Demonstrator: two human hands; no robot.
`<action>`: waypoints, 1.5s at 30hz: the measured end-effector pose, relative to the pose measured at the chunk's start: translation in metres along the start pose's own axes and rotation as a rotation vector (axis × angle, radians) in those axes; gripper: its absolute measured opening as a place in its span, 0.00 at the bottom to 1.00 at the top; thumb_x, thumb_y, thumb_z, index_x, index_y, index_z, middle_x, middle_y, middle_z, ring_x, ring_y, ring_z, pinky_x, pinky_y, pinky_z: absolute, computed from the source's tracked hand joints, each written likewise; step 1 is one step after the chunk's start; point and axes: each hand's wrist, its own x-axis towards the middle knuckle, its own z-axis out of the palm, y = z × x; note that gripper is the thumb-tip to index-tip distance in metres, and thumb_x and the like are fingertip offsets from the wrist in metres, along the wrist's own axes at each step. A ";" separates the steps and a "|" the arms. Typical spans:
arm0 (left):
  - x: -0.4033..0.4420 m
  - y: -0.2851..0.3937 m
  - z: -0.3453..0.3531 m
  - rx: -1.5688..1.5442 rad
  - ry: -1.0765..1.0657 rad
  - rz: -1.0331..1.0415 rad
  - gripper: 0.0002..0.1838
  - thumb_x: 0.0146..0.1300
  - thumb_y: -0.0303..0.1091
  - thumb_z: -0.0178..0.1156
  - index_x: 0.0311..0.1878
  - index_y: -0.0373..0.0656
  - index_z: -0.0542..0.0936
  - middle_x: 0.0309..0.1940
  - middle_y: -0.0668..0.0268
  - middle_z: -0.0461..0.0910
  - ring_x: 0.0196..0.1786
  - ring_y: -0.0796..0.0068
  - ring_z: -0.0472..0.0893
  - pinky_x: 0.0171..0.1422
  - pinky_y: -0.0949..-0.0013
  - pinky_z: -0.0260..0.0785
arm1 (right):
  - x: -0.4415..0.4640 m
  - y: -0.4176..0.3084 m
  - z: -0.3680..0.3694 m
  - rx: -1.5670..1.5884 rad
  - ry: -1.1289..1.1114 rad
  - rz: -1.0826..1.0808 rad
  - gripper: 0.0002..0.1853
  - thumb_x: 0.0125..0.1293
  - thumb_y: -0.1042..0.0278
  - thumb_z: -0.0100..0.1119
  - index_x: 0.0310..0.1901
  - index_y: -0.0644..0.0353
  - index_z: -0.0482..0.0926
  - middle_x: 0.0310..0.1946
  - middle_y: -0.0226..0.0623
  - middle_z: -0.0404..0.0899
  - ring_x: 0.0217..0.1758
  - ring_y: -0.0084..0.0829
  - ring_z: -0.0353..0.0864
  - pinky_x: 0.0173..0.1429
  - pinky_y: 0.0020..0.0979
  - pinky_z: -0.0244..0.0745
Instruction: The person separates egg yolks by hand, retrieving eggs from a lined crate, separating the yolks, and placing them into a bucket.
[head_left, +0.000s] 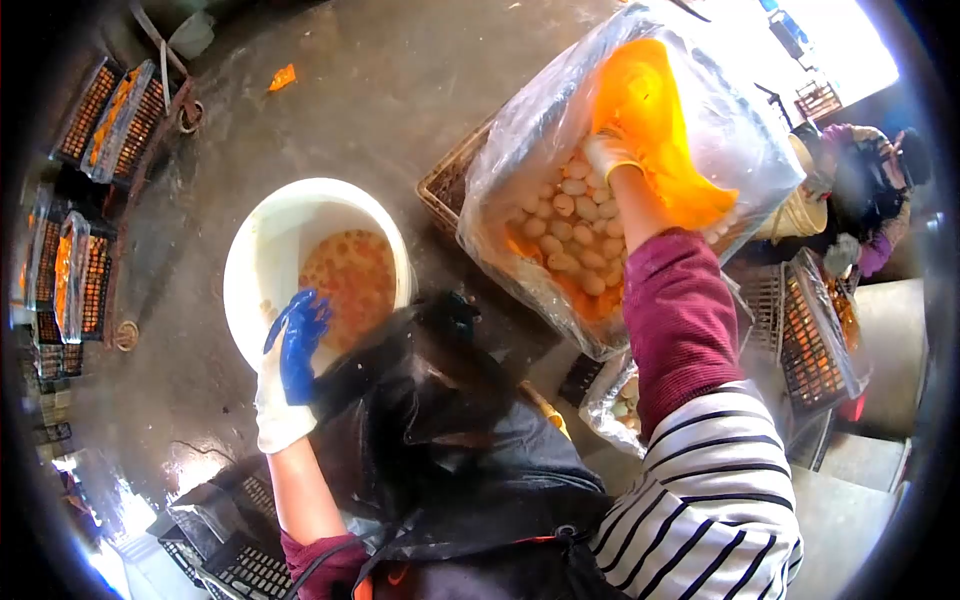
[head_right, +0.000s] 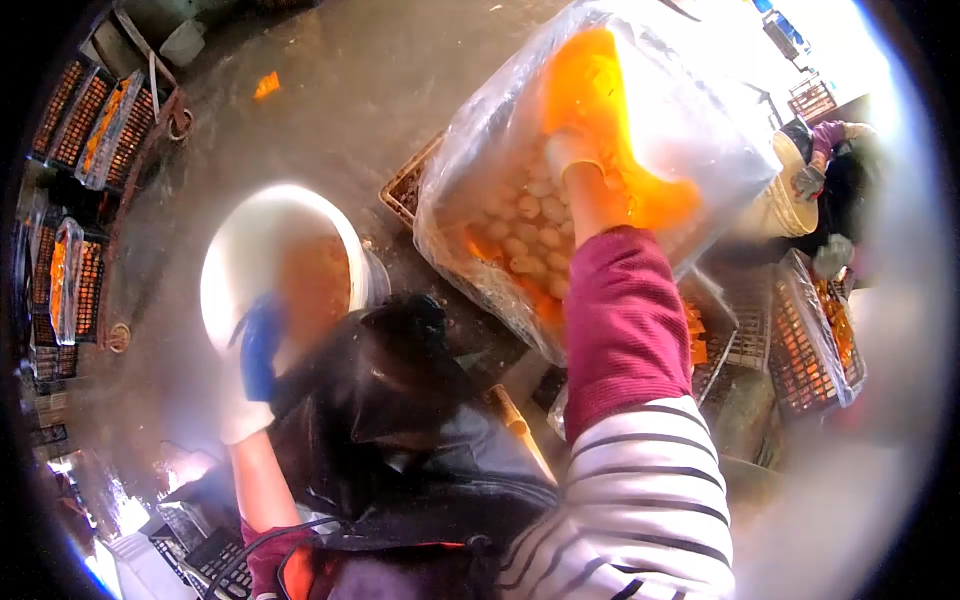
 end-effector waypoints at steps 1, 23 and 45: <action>0.004 -0.001 0.001 0.005 0.018 -0.015 0.22 0.70 0.37 0.46 0.60 0.31 0.67 0.55 0.56 0.73 0.57 0.64 0.75 0.62 0.67 0.65 | 0.004 -0.002 0.005 0.032 -0.038 0.012 0.16 0.62 0.61 0.51 0.47 0.62 0.75 0.37 0.45 0.79 0.43 0.39 0.80 0.42 0.38 0.73; -0.006 -0.015 -0.021 -0.044 0.042 0.074 0.20 0.68 0.38 0.50 0.56 0.33 0.72 0.49 0.57 0.78 0.51 0.65 0.78 0.55 0.68 0.70 | -0.171 -0.015 -0.017 -0.354 -0.249 -0.567 0.21 0.55 0.72 0.58 0.53 0.56 0.72 0.51 0.42 0.76 0.46 0.38 0.79 0.42 0.35 0.77; 0.024 -0.036 -0.024 -0.154 0.302 0.268 0.16 0.64 0.29 0.54 0.55 0.36 0.74 0.43 0.65 0.78 0.42 0.79 0.76 0.45 0.79 0.69 | -0.206 -0.343 -0.026 1.107 -0.705 -0.930 0.07 0.59 0.76 0.58 0.39 0.64 0.80 0.36 0.35 0.82 0.42 0.25 0.78 0.47 0.24 0.74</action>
